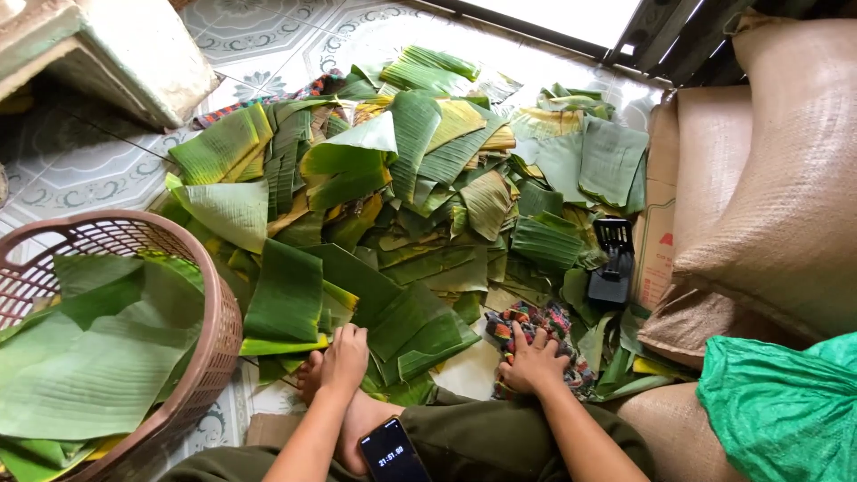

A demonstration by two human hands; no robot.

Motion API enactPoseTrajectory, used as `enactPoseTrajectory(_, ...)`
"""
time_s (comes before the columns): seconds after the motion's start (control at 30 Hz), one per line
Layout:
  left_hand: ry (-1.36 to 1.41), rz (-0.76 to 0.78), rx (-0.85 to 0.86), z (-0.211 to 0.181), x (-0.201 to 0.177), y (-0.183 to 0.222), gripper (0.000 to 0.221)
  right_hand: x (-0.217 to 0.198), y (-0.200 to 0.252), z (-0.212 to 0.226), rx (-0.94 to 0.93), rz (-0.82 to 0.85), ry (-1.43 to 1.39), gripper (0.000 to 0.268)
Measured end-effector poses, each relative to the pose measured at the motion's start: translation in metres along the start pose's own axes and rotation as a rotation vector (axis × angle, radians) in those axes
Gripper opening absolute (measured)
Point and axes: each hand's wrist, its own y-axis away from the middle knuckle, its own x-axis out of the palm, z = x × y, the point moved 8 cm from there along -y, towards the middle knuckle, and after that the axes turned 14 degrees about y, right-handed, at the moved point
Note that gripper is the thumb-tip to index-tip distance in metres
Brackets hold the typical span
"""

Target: Cleaning banana leaves by wiping them with a cloth and placing them into a basket.

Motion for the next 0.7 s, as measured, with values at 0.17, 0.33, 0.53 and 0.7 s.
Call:
enactPoseTrajectory(0.17,-0.131,-0.110,0.044,0.030,0.031,0.000,0.009,0.015,-0.032,0.000,-0.023,-0.174,0.010,0.093)
enactPoseTrajectory(0.33,0.229,-0.236,-0.098,0.033,0.008,-0.010,0.016,0.017,-0.032,0.000,-0.029,-0.187,0.002,0.095)
enactPoseTrajectory(0.53,0.443,-0.427,-0.028,-0.009,-0.138,-0.046,0.019,0.012,-0.027,0.001,-0.044,-0.191,-0.022,0.094)
enactPoseTrajectory(0.7,0.296,-0.492,0.084,-0.117,-0.265,-0.026,0.010,0.013,-0.032,0.002,-0.034,-0.197,0.007,0.092)
